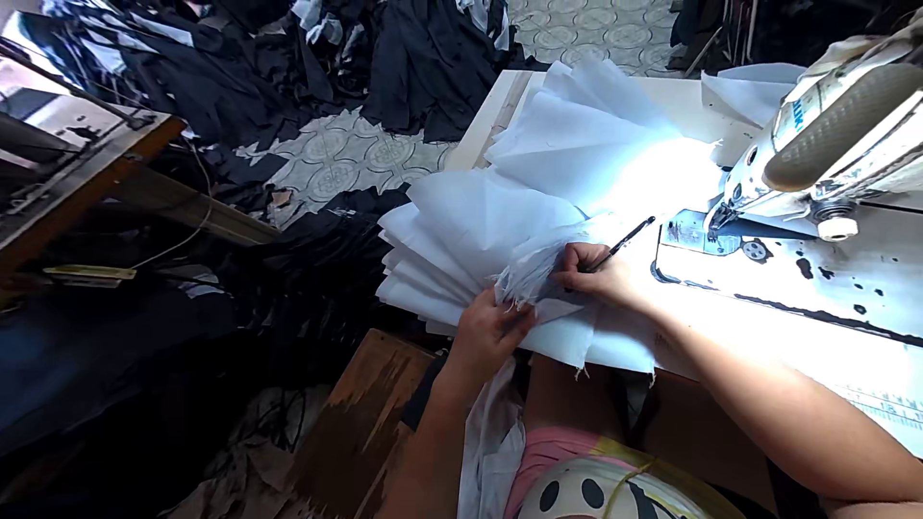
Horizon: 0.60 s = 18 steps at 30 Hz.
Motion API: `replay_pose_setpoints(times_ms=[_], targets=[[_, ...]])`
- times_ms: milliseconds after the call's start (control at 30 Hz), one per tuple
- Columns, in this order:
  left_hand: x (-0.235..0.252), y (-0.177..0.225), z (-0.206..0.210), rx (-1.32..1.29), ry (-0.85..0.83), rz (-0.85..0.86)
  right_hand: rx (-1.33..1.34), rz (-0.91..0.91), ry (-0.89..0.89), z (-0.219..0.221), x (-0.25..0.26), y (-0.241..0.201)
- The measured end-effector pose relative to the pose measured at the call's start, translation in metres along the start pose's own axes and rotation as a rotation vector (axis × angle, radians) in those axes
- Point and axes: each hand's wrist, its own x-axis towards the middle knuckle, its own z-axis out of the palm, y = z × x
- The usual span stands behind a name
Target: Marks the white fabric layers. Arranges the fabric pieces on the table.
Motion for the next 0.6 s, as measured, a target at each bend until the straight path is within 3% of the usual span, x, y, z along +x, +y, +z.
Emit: replay_pose_setpoints(times_ms=[167, 367, 600], targets=[[0.004, 0.002, 0.014, 0.091, 0.193, -0.061, 0.243, -0.135, -0.105, -0.004, -0.005, -0.004], [0.004, 0.004, 0.012, 0.133, 0.071, -0.043, -0.371, -0.178, -0.203, 0.009, -0.005, 0.003], [0.005, 0.007, 0.01, 0.186, -0.003, -0.074, -0.44, -0.234, -0.206, 0.012, -0.006, 0.006]])
